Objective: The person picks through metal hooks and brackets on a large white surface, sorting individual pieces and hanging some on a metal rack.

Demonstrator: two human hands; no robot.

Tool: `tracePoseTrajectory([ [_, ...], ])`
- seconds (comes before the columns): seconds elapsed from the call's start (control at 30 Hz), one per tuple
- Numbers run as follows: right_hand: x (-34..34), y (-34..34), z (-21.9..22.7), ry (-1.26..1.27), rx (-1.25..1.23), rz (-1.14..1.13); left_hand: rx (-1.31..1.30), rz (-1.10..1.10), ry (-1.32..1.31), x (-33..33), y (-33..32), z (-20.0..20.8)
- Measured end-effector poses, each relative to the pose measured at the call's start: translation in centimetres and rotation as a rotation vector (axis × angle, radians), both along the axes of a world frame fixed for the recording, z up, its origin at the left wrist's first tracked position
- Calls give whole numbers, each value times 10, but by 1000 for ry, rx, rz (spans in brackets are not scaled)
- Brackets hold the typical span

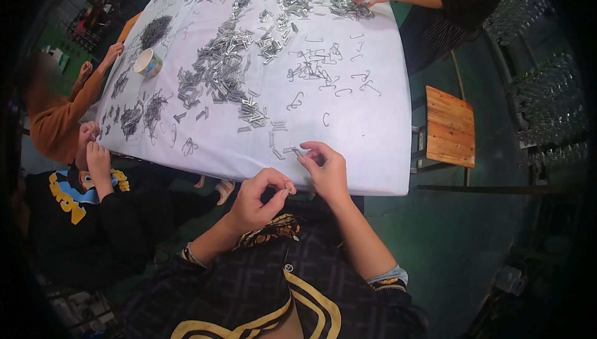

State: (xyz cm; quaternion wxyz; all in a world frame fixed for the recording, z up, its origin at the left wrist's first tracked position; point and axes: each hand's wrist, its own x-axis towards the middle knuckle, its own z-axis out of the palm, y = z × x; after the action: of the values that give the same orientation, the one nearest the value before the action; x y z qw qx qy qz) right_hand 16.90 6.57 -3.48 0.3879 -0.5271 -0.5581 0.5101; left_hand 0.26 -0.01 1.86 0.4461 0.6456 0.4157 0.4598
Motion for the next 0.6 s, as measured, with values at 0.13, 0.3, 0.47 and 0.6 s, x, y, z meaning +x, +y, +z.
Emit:
tracePoseTrajectory([
  [0.13, 10, -13, 30, 275, -136, -44, -19, 36, 14, 8, 4, -2],
  [0.3, 12, -28, 60, 263, -83, -37, -18, 52, 41, 15, 8, -5],
  [0.47, 14, -34, 66, 114, 17, -7, -18, 85, 51, 19, 8, -2],
  [0.6, 13, -39, 68, -6, 131, -17, -26, 93, 69, 20, 6, -7],
])
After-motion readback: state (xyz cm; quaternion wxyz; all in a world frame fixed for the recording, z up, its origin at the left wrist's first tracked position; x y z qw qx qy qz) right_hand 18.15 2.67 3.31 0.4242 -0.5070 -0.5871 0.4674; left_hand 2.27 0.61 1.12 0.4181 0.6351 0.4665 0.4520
